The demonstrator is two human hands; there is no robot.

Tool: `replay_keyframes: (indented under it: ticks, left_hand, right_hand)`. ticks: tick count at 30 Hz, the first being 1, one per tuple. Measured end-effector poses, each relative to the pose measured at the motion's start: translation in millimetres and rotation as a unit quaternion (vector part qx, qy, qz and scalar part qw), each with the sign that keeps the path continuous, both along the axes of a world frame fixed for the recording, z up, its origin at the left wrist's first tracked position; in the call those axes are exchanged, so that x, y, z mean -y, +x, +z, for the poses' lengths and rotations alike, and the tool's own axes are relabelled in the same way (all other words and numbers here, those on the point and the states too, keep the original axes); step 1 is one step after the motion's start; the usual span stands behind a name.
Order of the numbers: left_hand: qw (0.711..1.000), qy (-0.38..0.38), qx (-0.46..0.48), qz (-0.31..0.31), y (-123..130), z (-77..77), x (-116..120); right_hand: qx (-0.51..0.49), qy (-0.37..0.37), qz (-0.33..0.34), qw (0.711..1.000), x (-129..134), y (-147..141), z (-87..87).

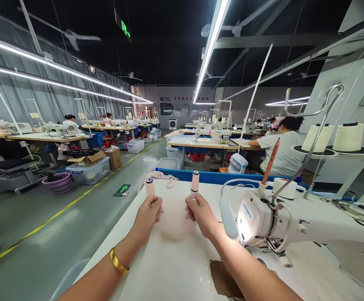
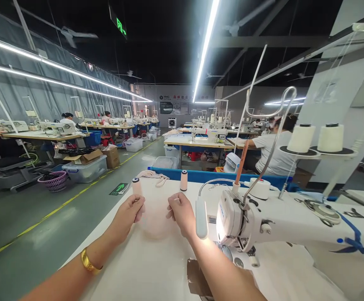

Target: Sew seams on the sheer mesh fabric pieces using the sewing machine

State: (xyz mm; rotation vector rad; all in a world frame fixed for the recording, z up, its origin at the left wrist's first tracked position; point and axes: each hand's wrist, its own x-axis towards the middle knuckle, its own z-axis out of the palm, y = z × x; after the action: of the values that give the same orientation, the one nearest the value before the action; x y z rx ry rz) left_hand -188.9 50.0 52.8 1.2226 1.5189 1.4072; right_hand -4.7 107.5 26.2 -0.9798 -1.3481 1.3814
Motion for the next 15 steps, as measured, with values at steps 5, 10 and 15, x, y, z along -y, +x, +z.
replay_keyframes:
  ticks: [5, 10, 15]
  left_hand:
    - [0.994, 0.01, -0.09, 0.06, -12, -17.1, -19]
    - [0.977, 0.022, -0.187, 0.096, -27, -35.2, -33]
    - [0.943, 0.087, -0.295, 0.13, -36, -39.1, -34]
  right_hand:
    - [0.083, 0.032, -0.061, 0.994, -38, -17, -12.5]
    - [0.161, 0.042, -0.082, 0.983, -52, -21, -21.8]
    - [0.214, 0.05, -0.087, 0.972, -49, -16, -29.1]
